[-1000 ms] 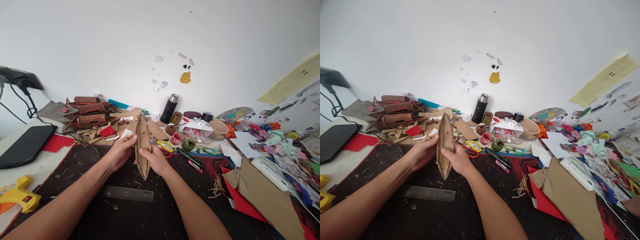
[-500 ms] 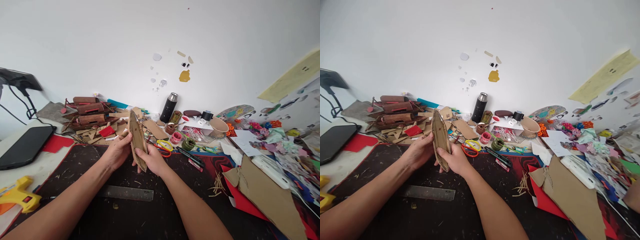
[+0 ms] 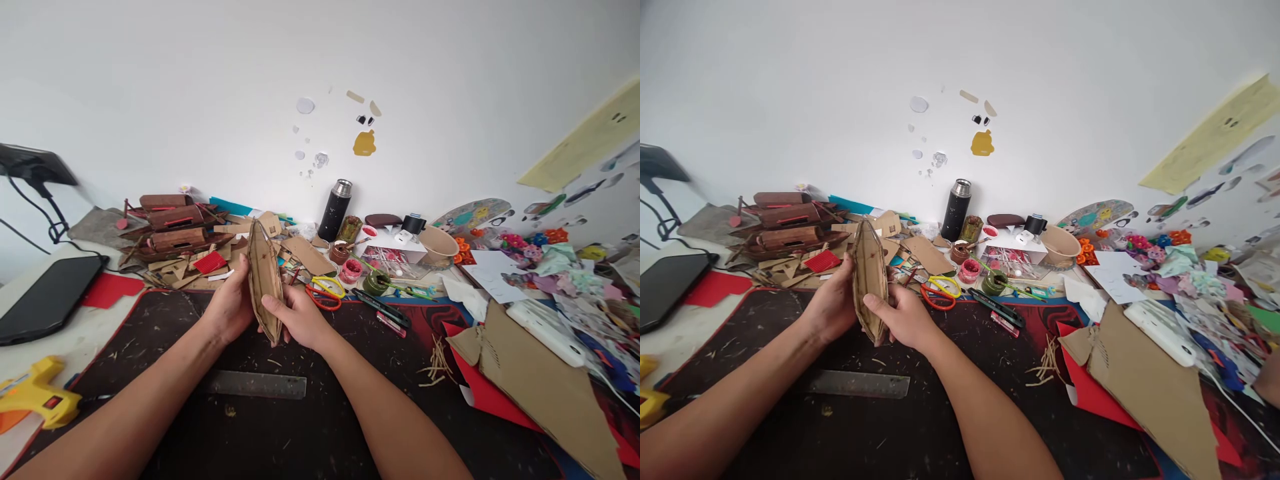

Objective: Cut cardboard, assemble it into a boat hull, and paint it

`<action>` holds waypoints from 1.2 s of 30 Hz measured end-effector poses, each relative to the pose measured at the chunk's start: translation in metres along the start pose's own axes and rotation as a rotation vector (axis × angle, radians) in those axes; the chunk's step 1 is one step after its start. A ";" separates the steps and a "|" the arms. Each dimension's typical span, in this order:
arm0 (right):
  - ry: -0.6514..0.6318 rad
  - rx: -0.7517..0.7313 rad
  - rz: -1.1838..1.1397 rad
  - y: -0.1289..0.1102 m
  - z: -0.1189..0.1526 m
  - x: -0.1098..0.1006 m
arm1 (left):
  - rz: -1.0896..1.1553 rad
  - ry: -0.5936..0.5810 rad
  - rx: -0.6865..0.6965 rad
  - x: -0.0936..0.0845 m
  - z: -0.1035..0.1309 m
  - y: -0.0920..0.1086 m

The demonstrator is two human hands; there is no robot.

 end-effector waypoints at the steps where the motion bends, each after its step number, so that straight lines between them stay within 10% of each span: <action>1: -0.017 0.000 -0.009 -0.001 0.000 0.001 | 0.005 0.013 0.002 -0.001 0.000 0.001; 36: 0.123 0.010 -0.039 0.000 -0.005 -0.012 | -0.080 0.061 0.158 -0.002 0.000 0.010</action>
Point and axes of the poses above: each hand's wrist, its own z-axis away from the middle knuckle, its own x-axis out of the palm, y = z × x, the point moved 7 cm from there along -z, towards the middle knuckle, and after that the axes turned 10 degrees about z, right-handed, at the moved point
